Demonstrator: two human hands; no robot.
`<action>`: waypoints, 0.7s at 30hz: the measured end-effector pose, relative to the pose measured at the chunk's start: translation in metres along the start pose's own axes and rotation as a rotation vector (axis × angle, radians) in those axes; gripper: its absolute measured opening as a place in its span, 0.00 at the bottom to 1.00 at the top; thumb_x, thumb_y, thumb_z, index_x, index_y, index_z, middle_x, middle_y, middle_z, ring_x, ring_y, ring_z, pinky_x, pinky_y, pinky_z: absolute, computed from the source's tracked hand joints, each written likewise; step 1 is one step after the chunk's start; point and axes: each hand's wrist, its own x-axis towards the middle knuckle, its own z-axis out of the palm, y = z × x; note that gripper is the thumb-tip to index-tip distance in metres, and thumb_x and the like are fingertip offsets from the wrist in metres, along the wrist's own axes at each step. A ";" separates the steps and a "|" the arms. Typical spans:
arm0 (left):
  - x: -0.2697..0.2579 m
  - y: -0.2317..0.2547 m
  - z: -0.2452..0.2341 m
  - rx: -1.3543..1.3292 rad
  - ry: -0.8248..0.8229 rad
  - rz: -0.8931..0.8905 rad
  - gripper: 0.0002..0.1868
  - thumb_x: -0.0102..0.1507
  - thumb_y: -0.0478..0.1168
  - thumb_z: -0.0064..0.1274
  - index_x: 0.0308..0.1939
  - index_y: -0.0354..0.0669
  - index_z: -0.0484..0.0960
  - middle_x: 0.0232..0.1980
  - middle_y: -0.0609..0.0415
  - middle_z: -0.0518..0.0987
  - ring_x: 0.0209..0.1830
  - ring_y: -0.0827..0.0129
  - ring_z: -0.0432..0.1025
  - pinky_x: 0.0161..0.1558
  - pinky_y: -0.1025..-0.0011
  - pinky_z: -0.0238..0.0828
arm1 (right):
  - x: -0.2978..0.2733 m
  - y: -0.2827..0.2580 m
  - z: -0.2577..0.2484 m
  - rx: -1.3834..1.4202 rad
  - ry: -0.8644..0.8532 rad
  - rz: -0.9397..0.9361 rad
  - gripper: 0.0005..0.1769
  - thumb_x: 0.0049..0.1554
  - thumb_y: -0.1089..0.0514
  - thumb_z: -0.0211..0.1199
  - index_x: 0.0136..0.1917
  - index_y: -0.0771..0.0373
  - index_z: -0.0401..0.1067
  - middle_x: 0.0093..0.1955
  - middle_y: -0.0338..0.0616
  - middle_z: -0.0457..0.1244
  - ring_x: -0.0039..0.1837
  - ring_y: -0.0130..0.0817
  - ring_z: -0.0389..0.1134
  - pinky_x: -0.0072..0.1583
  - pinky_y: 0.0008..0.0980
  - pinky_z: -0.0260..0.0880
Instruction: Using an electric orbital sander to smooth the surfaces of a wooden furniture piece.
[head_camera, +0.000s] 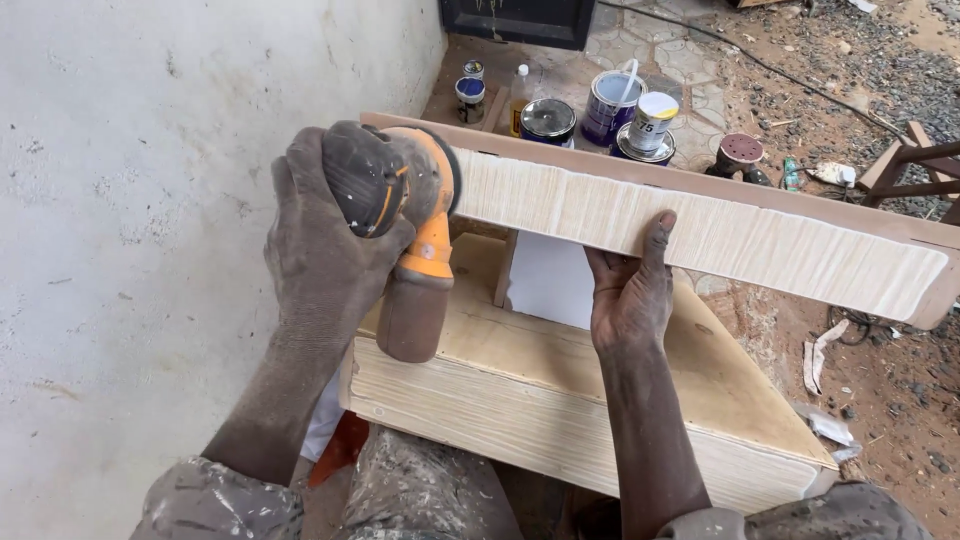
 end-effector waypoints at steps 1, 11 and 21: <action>0.003 0.001 0.003 -0.002 -0.002 -0.003 0.49 0.57 0.54 0.73 0.69 0.52 0.53 0.55 0.49 0.65 0.47 0.61 0.76 0.45 0.59 0.82 | 0.001 -0.001 0.001 -0.004 0.001 0.000 0.56 0.38 0.40 0.72 0.70 0.72 0.56 0.61 0.57 0.64 0.63 0.46 0.71 0.69 0.44 0.76; 0.014 -0.028 -0.013 -0.020 0.033 -0.010 0.49 0.46 0.32 0.73 0.65 0.43 0.57 0.54 0.43 0.66 0.53 0.53 0.71 0.52 0.52 0.78 | 0.001 -0.003 -0.003 0.023 -0.113 0.026 0.54 0.42 0.42 0.71 0.73 0.70 0.54 0.64 0.56 0.63 0.65 0.46 0.70 0.71 0.44 0.74; 0.014 -0.028 0.004 0.114 0.123 0.049 0.46 0.53 0.46 0.75 0.67 0.47 0.62 0.53 0.46 0.68 0.49 0.57 0.73 0.48 0.54 0.75 | 0.002 -0.002 -0.004 0.010 -0.124 0.015 0.55 0.42 0.41 0.70 0.74 0.68 0.54 0.64 0.56 0.64 0.66 0.45 0.71 0.72 0.44 0.74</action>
